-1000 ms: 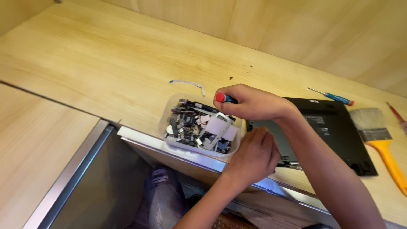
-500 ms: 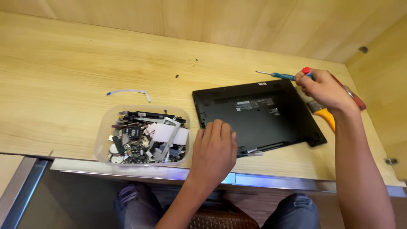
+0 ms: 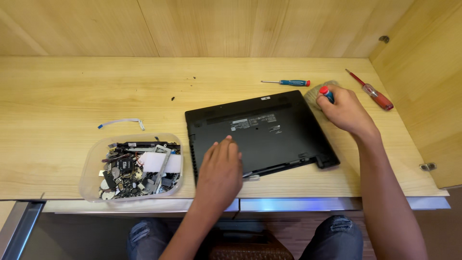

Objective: The person uses a screwdriver to remove screws from the back of a laptop and places them into a plastic container. They continue to unscrew and organize the screws while working on the laptop's underside.

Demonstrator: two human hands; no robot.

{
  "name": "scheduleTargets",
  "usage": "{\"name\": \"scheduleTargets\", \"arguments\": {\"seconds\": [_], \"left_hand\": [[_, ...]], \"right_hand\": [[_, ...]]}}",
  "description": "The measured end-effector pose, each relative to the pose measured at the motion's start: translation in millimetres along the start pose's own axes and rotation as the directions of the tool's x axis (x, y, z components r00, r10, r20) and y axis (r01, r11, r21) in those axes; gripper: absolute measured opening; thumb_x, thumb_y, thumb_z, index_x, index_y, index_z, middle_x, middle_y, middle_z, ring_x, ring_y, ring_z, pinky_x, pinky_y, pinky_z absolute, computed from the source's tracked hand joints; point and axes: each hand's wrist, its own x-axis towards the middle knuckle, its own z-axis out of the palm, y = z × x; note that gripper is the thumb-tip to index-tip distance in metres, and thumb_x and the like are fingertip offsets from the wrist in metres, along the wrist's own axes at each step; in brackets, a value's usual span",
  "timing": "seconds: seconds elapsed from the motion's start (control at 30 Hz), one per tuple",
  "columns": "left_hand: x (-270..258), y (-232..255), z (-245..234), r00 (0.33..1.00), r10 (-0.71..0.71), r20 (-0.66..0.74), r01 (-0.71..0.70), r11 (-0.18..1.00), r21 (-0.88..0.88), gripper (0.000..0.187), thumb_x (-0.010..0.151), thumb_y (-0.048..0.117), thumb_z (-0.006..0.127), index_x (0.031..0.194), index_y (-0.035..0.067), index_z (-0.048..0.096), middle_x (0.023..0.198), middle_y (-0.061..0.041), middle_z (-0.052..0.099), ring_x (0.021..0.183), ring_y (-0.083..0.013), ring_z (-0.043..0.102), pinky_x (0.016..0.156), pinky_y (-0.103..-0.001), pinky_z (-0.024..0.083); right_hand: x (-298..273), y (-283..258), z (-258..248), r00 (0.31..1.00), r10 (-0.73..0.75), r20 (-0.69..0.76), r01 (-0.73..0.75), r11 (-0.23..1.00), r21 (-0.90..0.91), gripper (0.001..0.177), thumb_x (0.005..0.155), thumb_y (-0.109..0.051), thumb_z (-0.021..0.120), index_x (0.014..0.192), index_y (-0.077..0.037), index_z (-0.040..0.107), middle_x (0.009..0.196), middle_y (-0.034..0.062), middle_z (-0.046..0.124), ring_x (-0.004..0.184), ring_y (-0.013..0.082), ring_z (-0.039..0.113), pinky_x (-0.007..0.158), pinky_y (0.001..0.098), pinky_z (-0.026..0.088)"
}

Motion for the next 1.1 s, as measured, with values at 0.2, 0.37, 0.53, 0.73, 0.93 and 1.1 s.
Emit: {"name": "scheduleTargets", "arguments": {"seconds": [0.2,0.37,0.53,0.73,0.93,1.1], "left_hand": [[-14,-38,-25,0.984,0.179,-0.023,-0.179,0.984,-0.023,0.015,0.094,0.008,0.043,0.101,0.002,0.054,0.112,-0.013,0.061,0.108,-0.0301,0.058,0.103,-0.044,0.042],[-17,-42,-29,0.984,0.176,0.005,-0.176,0.984,-0.031,0.018,0.096,0.01,0.039,0.098,0.002,0.054,0.112,-0.012,0.061,0.115,-0.028,0.057,0.104,-0.044,0.042],[-2,-36,-36,0.996,0.078,0.047,-0.073,0.992,-0.103,0.017,0.097,0.014,0.038,0.091,0.006,0.052,0.103,-0.011,0.062,0.109,-0.0257,0.06,0.088,-0.04,0.044],[54,-26,-41,0.998,0.049,0.039,-0.052,0.997,0.06,0.021,0.102,0.025,0.033,0.092,0.015,0.048,0.076,0.001,0.05,0.075,-0.0238,0.067,0.079,-0.043,0.052],[42,-30,-37,0.998,-0.001,0.069,0.003,1.0,-0.03,0.016,0.102,0.017,0.037,0.093,0.012,0.049,0.081,-0.006,0.054,0.083,-0.0298,0.068,0.084,-0.047,0.05],[13,-27,-32,1.0,0.004,-0.018,-0.004,1.0,-0.024,0.014,0.101,0.013,0.039,0.091,0.008,0.047,0.108,-0.013,0.06,0.114,-0.0304,0.062,0.096,-0.045,0.045]], "right_hand": [[18,16,3,0.985,-0.056,0.164,0.03,0.987,0.159,0.03,0.101,-0.026,0.045,0.073,-0.015,0.039,0.071,-0.0041,0.033,0.064,0.0101,0.029,0.057,0.0296,0.025],[25,3,8,0.963,-0.107,0.246,0.107,0.994,0.015,0.032,0.097,-0.025,0.046,0.07,-0.012,0.035,0.068,-0.0008,0.036,0.063,0.0139,0.032,0.06,0.0317,0.027],[43,-20,17,0.912,-0.165,0.376,0.177,0.984,0.004,0.021,0.091,-0.02,0.044,0.072,-0.012,0.042,0.068,-0.0009,0.039,0.064,0.014,0.036,0.061,0.0311,0.031],[68,-32,56,0.867,-0.238,0.439,0.298,0.952,-0.074,0.032,0.087,-0.032,0.059,0.083,0.0,0.065,0.07,0.019,0.062,0.073,0.0315,0.061,0.069,0.0413,0.047],[31,-25,30,0.885,-0.224,0.408,0.297,0.947,-0.123,0.028,0.086,-0.026,0.058,0.088,0.0,0.066,0.073,0.0241,0.063,0.078,0.0408,0.063,0.07,0.0455,0.048],[-5,-12,4,0.924,-0.182,0.336,0.229,0.967,-0.107,0.023,0.086,-0.021,0.059,0.088,0.001,0.065,0.073,0.0264,0.062,0.076,0.0385,0.062,0.068,0.0453,0.047]]}}
